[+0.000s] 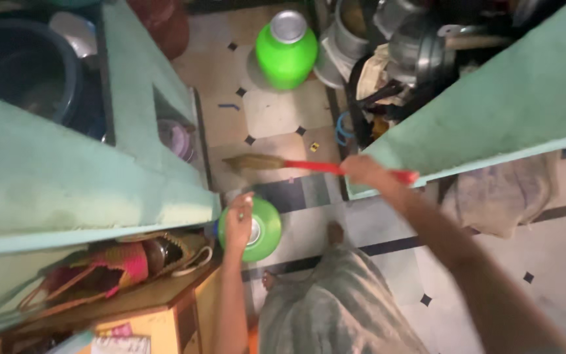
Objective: The person sweeps the floor using a broom, moving trash and debris toward a central area, and then moves a blue stool and several bags to sweep the space underneath them.
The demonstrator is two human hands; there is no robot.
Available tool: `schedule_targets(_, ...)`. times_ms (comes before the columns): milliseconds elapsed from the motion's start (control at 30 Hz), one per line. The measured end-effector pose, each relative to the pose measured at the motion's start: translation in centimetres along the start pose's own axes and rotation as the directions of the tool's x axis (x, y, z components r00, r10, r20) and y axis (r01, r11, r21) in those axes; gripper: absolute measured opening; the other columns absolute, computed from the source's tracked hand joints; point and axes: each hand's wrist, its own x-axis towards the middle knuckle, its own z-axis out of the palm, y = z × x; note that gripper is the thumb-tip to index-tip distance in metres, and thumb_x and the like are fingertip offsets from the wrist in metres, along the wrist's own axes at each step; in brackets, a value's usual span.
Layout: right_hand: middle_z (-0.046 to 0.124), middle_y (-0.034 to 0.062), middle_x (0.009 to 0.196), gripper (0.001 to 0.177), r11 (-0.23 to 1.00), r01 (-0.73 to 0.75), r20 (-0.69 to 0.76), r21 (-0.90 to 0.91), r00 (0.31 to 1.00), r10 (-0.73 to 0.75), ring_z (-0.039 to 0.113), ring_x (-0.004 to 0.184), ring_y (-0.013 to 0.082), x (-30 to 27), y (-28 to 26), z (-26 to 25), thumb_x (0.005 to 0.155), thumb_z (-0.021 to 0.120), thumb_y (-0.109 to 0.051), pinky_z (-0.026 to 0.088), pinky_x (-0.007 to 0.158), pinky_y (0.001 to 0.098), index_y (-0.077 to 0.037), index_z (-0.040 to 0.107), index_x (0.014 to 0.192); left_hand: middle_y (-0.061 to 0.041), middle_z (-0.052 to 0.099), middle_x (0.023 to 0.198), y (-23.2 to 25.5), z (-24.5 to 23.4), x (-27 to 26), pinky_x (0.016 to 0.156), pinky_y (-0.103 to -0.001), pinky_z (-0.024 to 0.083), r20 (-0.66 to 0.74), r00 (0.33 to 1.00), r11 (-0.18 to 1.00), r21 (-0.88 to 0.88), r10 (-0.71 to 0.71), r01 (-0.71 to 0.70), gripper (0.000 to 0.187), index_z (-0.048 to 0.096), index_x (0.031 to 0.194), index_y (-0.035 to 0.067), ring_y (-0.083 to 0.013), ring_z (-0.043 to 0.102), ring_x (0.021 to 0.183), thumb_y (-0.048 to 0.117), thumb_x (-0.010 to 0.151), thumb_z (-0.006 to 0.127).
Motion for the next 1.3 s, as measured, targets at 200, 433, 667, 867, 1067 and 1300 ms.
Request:
schedule_targets(200, 0.076, 0.0125, 0.095, 0.024, 0.923, -0.344, 0.046, 0.17, 0.939, 0.342, 0.076, 0.088, 0.0305, 3.9, -11.3, 13.2, 0.093, 0.058, -0.023, 0.061, 0.073, 0.0461, -0.01, 0.076, 0.101, -0.015, 0.076, 0.112, -3.2, -0.8, -1.2, 0.088, -0.034, 0.055, 0.13, 0.992, 1.0, -0.012, 0.002, 0.0, 0.034, 0.069, 0.124, 0.008, -0.0194, 0.072, 0.098, 0.033, 0.106, 0.053)
schedule_targets(433, 0.065, 0.0127, 0.067, 0.028, -0.02, -0.567, 0.528, 0.824, 0.755, 0.389, 0.063, 0.053, 0.0251, -4.4, -17.3, 20.1, 0.098, 0.06, -0.024, 0.05, 0.045, 0.0403, 0.001, 0.071, 0.096, -0.012, 0.076, 0.106, -3.7, -4.6, -0.9, 0.083, -0.032, 0.054, 0.08, 0.995, 0.996, 0.061, 0.055, -0.06, 0.036, 0.069, 0.123, 0.007, -0.0187, 0.071, 0.091, 0.034, 0.105, 0.054)
schedule_targets(667, 0.058, 0.0074, 0.062, 0.029, -0.633, -0.186, 0.437, 0.752, 0.859, 0.266, 0.053, 0.046, 0.0187, 1.0, -21.1, 12.7, 0.1, 0.062, -0.033, 0.042, 0.04, 0.0349, -0.008, 0.062, 0.086, -0.015, 0.074, 0.113, 0.9, -1.4, 2.5, 0.093, -0.038, 0.051, 0.15, 0.989, 0.997, 0.068, 0.02, -0.03, 0.043, 0.071, 0.123, 0.009, -0.0243, 0.067, 0.104, 0.042, 0.106, 0.051)
schedule_targets(867, 0.052, 0.0077, 0.059, 0.03, -0.928, -0.062, 0.476, 0.368, 0.869, 0.131, 0.048, 0.045, 0.0207, 19.6, -13.8, 5.5, 0.104, 0.058, -0.036, 0.041, 0.04, 0.0353, -0.01, 0.052, 0.093, -0.015, 0.072, 0.123, 2.9, 1.5, 6.8, 0.098, -0.038, 0.049, 0.213, 0.977, 0.996, 0.092, 0.003, -0.023, 0.041, 0.07, 0.126, 0.009, -0.026, 0.067, 0.112, 0.039, 0.103, 0.053)
schedule_targets(1067, 0.052, 0.0077, 0.057, 0.024, -0.936, 0.1, 0.598, 0.337, 0.745, 0.295, 0.05, 0.044, 0.0225, 24.3, -13.4, 3.1, 0.102, 0.054, -0.028, 0.04, 0.037, 0.0381, -0.008, 0.054, 0.088, -0.014, 0.072, 0.119, 0.1, 0.0, 9.5, 0.091, -0.035, 0.051, 0.185, 0.978, 0.994, 0.062, -0.101, 0.091, 0.037, 0.068, 0.126, 0.005, -0.0211, 0.065, 0.105, 0.032, 0.106, 0.051)
schedule_targets(1300, 0.054, 0.0029, 0.061, 0.016, -0.895, 0.255, 0.474, 0.366, 0.777, 0.415, 0.052, 0.045, 0.0172, 25.6, -19.3, -1.3, 0.099, 0.063, -0.022, 0.043, 0.04, 0.0336, -0.012, 0.06, 0.087, -0.011, 0.068, 0.121, 2.0, -1.1, 12.7, 0.089, -0.033, 0.05, 0.075, 0.973, 0.971, -0.086, -0.219, 0.225, 0.042, 0.065, 0.129, 0.003, -0.0158, 0.061, 0.106, 0.034, 0.108, 0.047)
